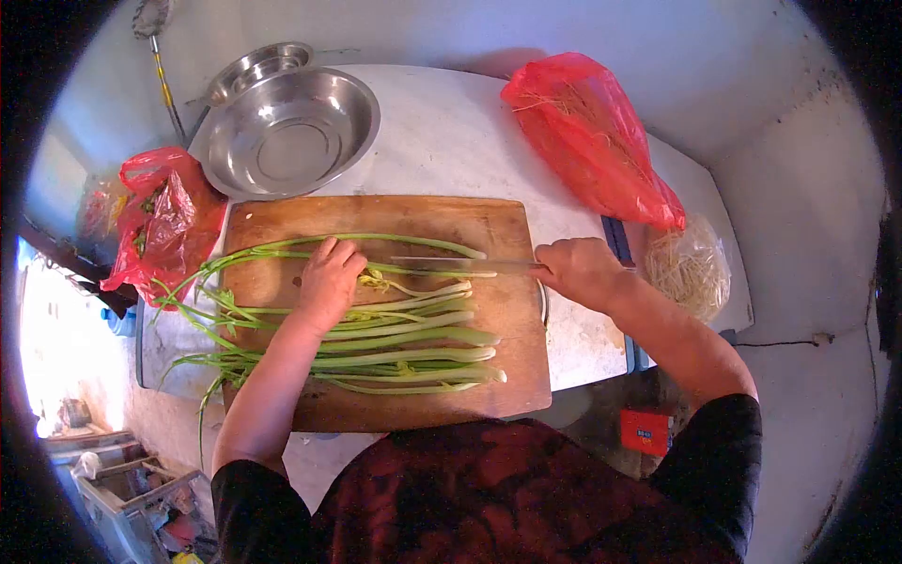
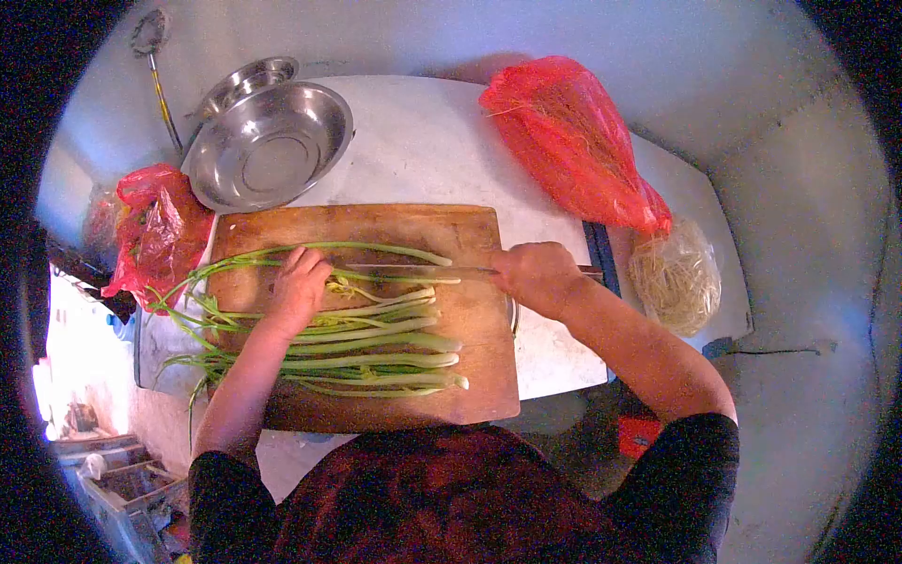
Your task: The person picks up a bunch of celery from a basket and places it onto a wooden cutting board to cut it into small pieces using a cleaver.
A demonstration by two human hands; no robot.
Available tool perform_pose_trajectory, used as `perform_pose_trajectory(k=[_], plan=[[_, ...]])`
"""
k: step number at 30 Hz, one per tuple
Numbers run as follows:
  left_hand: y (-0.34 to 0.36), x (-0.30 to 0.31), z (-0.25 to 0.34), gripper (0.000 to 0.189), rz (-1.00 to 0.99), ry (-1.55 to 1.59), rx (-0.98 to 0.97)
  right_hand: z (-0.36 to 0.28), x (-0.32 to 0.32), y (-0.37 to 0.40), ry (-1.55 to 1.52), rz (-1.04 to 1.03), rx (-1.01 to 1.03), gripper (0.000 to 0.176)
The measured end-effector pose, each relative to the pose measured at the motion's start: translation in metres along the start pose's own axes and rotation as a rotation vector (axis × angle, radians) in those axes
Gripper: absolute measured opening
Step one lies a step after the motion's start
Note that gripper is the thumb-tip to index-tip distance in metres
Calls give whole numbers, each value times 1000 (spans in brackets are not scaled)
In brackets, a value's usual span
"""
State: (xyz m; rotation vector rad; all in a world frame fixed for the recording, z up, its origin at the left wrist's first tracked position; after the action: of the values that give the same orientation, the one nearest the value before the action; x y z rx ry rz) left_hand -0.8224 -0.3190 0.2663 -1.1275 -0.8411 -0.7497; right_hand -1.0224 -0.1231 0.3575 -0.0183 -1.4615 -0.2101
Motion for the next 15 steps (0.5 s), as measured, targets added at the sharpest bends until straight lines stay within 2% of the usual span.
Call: perform_pose_trajectory(k=[5,9,15], plan=[[1,-3,0,14,27,-7,8,35,-9,27,21,-125,-119,24],[0,-3,-1,16,8,7,18,49,-22,52,-15,-12,-113,24],[-4,8,6,11,28,-16,28,66,-35,103,-69,3,-214,24]])
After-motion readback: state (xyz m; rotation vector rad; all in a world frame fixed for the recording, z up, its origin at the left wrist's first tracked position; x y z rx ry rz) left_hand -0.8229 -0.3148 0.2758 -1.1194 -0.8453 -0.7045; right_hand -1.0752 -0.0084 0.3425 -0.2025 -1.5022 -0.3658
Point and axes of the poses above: each hand's wrist, its own y-axis away from the middle knuckle, its own x-axis out of the back of the hand, z = x × y, the point moved 7 cm from there along -y, towards the middle knuckle, and after that the axes turned 1 degree about -x, right-handed, at the moved point
